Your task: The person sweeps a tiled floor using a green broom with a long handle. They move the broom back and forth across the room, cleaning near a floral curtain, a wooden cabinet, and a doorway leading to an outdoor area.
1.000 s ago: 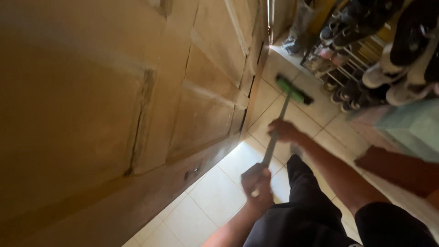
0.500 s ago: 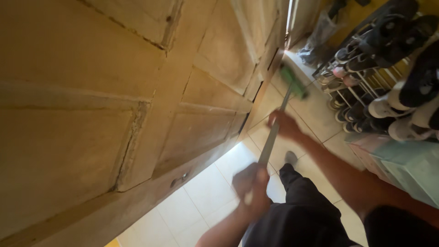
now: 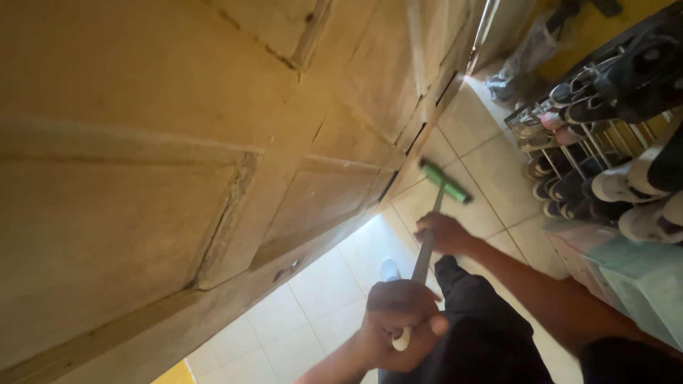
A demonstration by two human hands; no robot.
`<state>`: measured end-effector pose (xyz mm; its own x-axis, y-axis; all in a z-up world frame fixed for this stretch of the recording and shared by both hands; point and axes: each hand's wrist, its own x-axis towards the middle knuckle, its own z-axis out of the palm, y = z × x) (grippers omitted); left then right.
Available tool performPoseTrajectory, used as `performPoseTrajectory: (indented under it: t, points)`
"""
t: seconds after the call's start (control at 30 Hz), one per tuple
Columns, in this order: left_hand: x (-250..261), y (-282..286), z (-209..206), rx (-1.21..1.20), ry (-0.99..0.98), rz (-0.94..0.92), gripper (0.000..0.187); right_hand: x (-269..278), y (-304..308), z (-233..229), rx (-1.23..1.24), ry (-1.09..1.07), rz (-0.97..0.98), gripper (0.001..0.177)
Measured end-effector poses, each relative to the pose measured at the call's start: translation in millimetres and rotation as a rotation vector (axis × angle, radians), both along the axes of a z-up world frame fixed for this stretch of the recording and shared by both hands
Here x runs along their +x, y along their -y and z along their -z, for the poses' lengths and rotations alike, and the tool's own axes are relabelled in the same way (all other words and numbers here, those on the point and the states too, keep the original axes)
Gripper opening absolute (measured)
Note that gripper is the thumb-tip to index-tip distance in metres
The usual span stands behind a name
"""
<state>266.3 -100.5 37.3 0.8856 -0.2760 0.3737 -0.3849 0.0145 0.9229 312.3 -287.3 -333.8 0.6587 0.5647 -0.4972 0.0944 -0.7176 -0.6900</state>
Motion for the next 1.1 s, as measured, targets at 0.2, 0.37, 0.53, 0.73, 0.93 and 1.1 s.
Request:
performPoseTrajectory:
  t: [0.2,0.37,0.53,0.73,0.93,1.1]
  points:
    - [29.2,27.0,72.0,0.022,0.046,-0.172,0.039,103.8,38.1,55.8,-0.072,0.327,-0.053,0.025]
    - [12.4,30.1,100.4,-0.032,-0.008,-0.343,0.016,107.2,28.4,81.3,-0.071,0.233,-0.097,0.031]
    - [-40.6,-0.3,40.6,0.739,0.547,-0.456,0.023,-2.2,-15.4,42.1,0.284,0.293,-0.181,0.026]
    - [-62.4,6.0,23.4,-0.04,0.12,-0.343,0.039,-31.9,-18.2,-18.7,0.051,0.105,-0.188,0.02]
    - [-39.8,19.8,92.6,-0.093,-0.054,-0.315,0.03,66.3,32.4,46.0,-0.069,0.299,0.031,0.028]
    - [-46.2,28.1,137.2,-0.154,-0.036,-0.481,0.029,80.7,29.3,88.6,-0.164,0.227,-0.233,0.029]
